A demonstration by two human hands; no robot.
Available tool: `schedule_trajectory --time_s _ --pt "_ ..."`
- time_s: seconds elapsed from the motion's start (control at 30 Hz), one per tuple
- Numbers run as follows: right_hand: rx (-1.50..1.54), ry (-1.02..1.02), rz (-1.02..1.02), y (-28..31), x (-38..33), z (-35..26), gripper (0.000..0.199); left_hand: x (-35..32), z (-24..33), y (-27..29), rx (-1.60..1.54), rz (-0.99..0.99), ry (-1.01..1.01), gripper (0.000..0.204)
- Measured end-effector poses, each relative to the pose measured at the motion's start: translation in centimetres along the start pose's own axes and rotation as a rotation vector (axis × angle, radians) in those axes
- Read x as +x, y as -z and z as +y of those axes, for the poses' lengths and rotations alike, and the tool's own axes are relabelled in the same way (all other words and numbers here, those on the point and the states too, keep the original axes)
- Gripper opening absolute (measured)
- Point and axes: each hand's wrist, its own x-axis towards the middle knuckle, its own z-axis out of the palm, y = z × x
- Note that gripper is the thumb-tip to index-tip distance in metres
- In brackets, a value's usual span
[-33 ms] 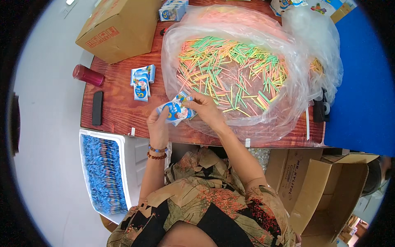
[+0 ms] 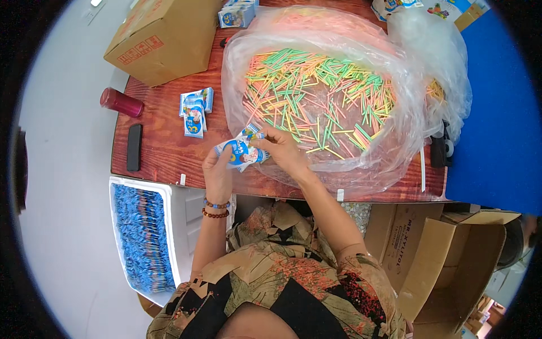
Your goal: Picking up small multicolored sticks and placing them into individual blue packets.
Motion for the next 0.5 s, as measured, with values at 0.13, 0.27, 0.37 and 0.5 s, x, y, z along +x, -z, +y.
schedule_trajectory --time_s 0.13,0.27,0.37,0.5 --pt "0.049 -0.036 -0.017 0.2 -0.3 0.4 0.011 -0.2 -0.4 0.2 0.013 -0.018 0.054 0.012" --pt "0.037 -0.096 -0.019 0.5 -0.5 0.1 0.01 -0.6 -0.5 -0.3 -0.023 0.02 0.054 0.012" --pt "0.053 -0.032 0.002 0.7 -0.2 1.5 0.01 -0.8 -0.5 -0.6 -0.041 0.06 0.046 0.012" --pt "-0.014 0.0 -0.034 0.3 -0.1 1.0 0.01 -0.8 -0.3 -0.4 -0.051 0.046 0.035 0.012"
